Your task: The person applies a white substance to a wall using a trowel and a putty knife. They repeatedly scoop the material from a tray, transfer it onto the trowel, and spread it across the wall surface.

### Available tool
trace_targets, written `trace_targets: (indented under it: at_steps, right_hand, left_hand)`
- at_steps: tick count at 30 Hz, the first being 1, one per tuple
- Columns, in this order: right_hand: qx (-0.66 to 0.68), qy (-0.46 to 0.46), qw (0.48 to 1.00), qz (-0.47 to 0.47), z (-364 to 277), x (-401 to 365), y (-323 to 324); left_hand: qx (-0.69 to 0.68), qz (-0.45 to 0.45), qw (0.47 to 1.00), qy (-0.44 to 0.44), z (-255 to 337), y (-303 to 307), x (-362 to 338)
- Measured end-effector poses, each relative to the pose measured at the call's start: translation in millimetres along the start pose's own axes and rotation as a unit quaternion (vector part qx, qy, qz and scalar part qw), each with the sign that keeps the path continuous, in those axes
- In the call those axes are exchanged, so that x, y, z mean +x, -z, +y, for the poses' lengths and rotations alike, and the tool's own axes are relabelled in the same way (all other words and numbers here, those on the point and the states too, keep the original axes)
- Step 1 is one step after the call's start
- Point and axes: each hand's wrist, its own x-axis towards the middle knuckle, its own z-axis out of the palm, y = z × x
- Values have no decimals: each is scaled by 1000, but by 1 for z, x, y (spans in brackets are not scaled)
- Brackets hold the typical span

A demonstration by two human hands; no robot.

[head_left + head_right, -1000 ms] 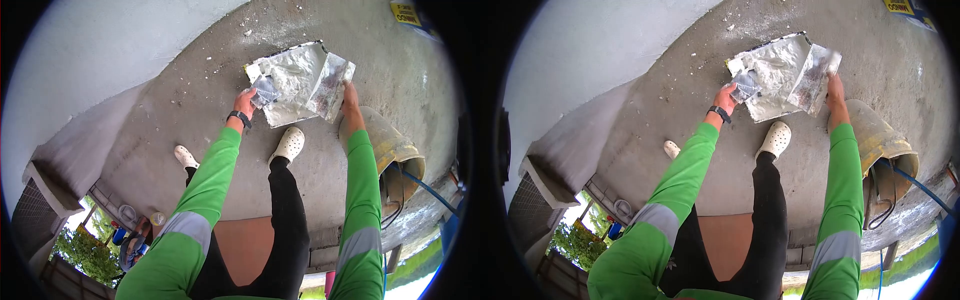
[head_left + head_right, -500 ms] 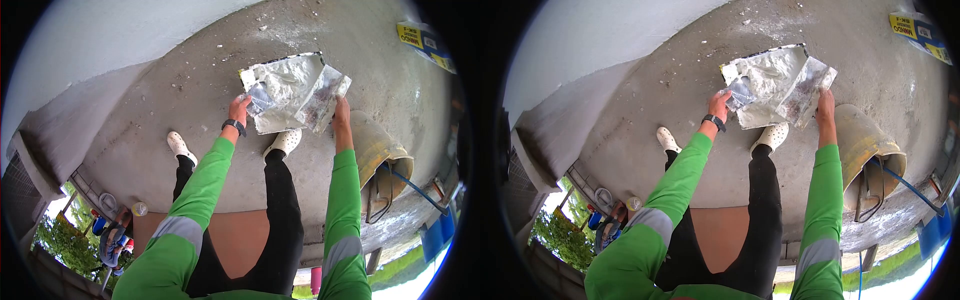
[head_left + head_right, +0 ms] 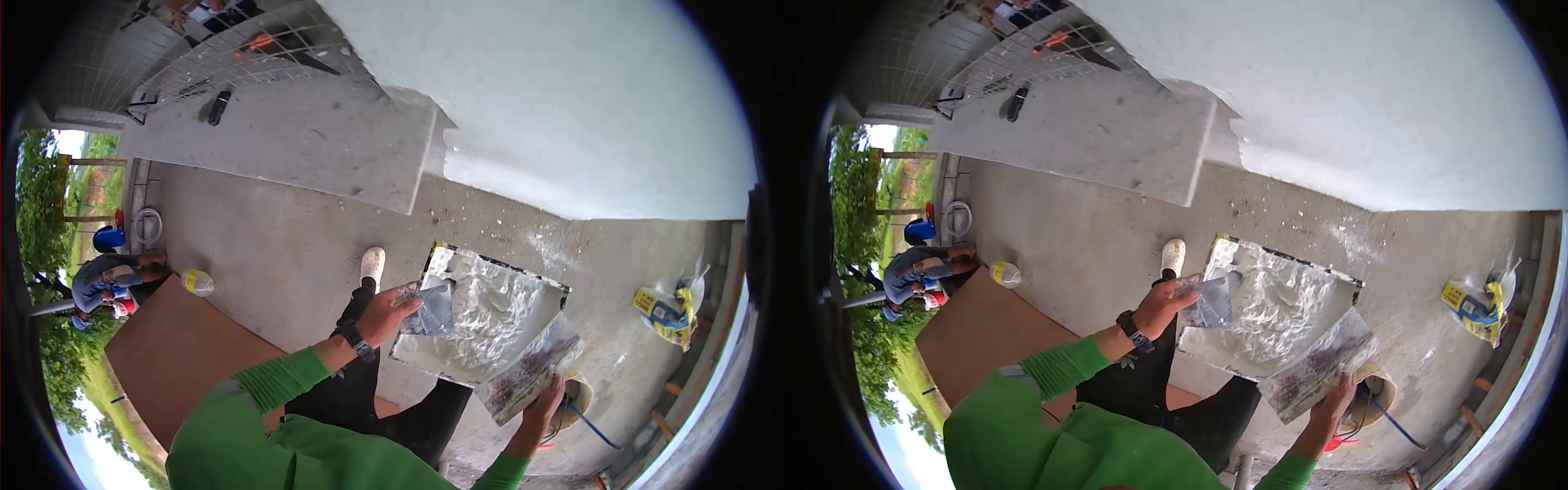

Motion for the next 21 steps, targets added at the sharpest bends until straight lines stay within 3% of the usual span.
trace_targets:
  at_steps: [1, 3, 5, 6, 8, 10, 11, 12, 13, 14, 15, 16, 17, 18, 21]
  right_hand:
    - [-9, 13, 1000, -11, -35, -14, -27]
    - [62, -57, 996, -29, -99, -59, -101]
    - [9, -49, 998, -38, -144, -78, -190]
    - [10, -47, 997, -54, -150, -83, -223]
    - [-67, 64, 985, -148, -140, -86, -276]
    - [-30, 87, 992, -90, -117, -86, -346]
    - [-257, 289, 913, -132, -127, -104, -380]
    - [-458, 461, 744, -156, -136, -121, -408]
    - [-448, 460, 748, -167, -127, -120, -427]
    - [-493, 340, 774, -207, -111, -17, -494]
    - [-316, 321, 867, -215, -58, 25, -508]
    - [-128, 282, 925, -221, -20, 48, -520]
    - [-253, 488, 812, -196, -29, 42, -544]
    - [-366, 655, 642, -159, -42, 35, -564]
    - [-354, 656, 645, -171, -33, 53, -602]
  left_hand:
    - [-14, 4, 1000, -13, 35, 15, -18]
    - [-36, 22, 999, 9, 96, 64, -53]
    - [-106, 50, 992, -37, 156, 119, -60]
    - [-120, 63, 990, -43, 180, 150, -61]
    - [-141, 73, 986, -42, 202, 227, -58]
    - [-151, 99, 979, -98, 210, 286, -56]
    - [-158, 117, 975, -107, 214, 312, -62]
    - [-118, 146, 976, -110, 226, 336, -74]
    - [-152, 141, 969, -133, 230, 360, -74]
    - [-150, 172, 974, -8, 259, 401, 41]
    - [-139, 187, 972, -18, 265, 417, 63]
    - [-145, 204, 968, -24, 269, 429, 69]
    - [-150, 221, 963, -23, 276, 444, 74]
    - [-121, 227, 966, -11, 270, 465, 87]
    - [-114, 241, 964, 22, 254, 516, 139]
